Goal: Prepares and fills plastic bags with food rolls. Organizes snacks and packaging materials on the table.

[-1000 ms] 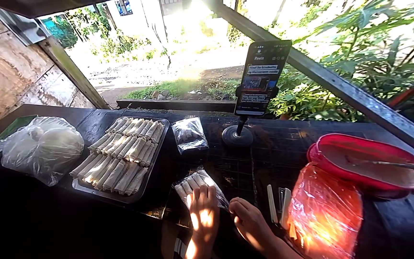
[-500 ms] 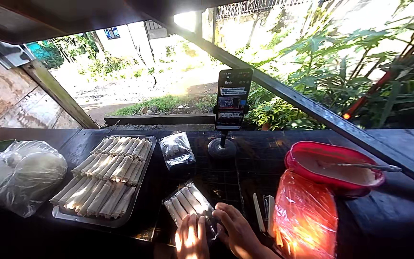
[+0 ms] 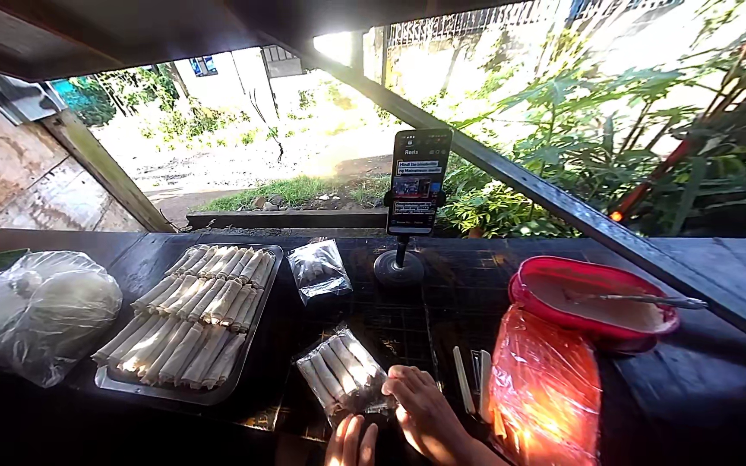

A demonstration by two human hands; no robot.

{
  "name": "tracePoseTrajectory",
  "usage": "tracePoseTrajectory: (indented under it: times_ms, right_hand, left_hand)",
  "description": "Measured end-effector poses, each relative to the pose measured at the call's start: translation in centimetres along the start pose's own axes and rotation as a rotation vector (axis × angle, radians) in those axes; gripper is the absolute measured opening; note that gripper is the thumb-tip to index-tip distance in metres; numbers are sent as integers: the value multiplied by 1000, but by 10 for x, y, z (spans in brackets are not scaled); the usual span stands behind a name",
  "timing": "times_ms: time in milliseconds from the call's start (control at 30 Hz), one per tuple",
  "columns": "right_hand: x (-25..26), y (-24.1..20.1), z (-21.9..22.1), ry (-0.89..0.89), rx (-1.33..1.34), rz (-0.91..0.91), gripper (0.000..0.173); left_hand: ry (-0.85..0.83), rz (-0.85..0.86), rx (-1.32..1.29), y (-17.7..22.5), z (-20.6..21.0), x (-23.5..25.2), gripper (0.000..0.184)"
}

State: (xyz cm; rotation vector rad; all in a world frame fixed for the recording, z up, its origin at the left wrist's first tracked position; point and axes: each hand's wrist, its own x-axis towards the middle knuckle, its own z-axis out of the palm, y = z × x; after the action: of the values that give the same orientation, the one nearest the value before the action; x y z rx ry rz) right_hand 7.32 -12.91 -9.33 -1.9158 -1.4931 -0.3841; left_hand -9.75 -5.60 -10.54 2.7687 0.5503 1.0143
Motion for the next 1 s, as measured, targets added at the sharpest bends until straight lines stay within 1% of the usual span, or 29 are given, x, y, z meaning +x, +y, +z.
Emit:
tracePoseTrajectory:
  times_ms: [67, 267, 400, 467, 567, 633, 700, 767, 833, 1000]
  right_hand:
    - [0, 1, 1, -3, -34, 5, 12]
    - [2, -1, 0, -23, -97, 22, 9]
    - [3, -1, 0, -20, -92, 25, 9]
    - [3, -1, 0, -27, -88, 28, 9]
    - [3, -1, -1, -20, -61, 30, 11]
    - [2, 1, -2, 19, 15, 1, 16]
    - [0, 2, -5, 44, 99, -62, 25]
    - [0, 1, -5, 21, 153, -157, 43]
    - [1, -3, -2, -4, 162, -226, 52]
    - [10, -10, 10, -63, 64, -241, 53]
  left_hand:
    - [-12, 28, -72, -8, -1, -4, 24]
    - [50, 72, -161, -27, -5, -7, 12]
    - [120, 4, -102, -34, -3, -13, 14]
    - [131, -12, -123, -36, -4, -14, 13]
    - [144, -1, -171, -39, -8, -9, 16]
    - [152, 1, -197, -39, -12, -3, 18]
    - [155, -5, -189, -37, -19, 5, 20]
    - [166, -7, -161, -35, -24, 12, 20]
    - [187, 12, -152, -38, -24, 15, 21]
    - [210, 25, -148, -38, -24, 17, 21]
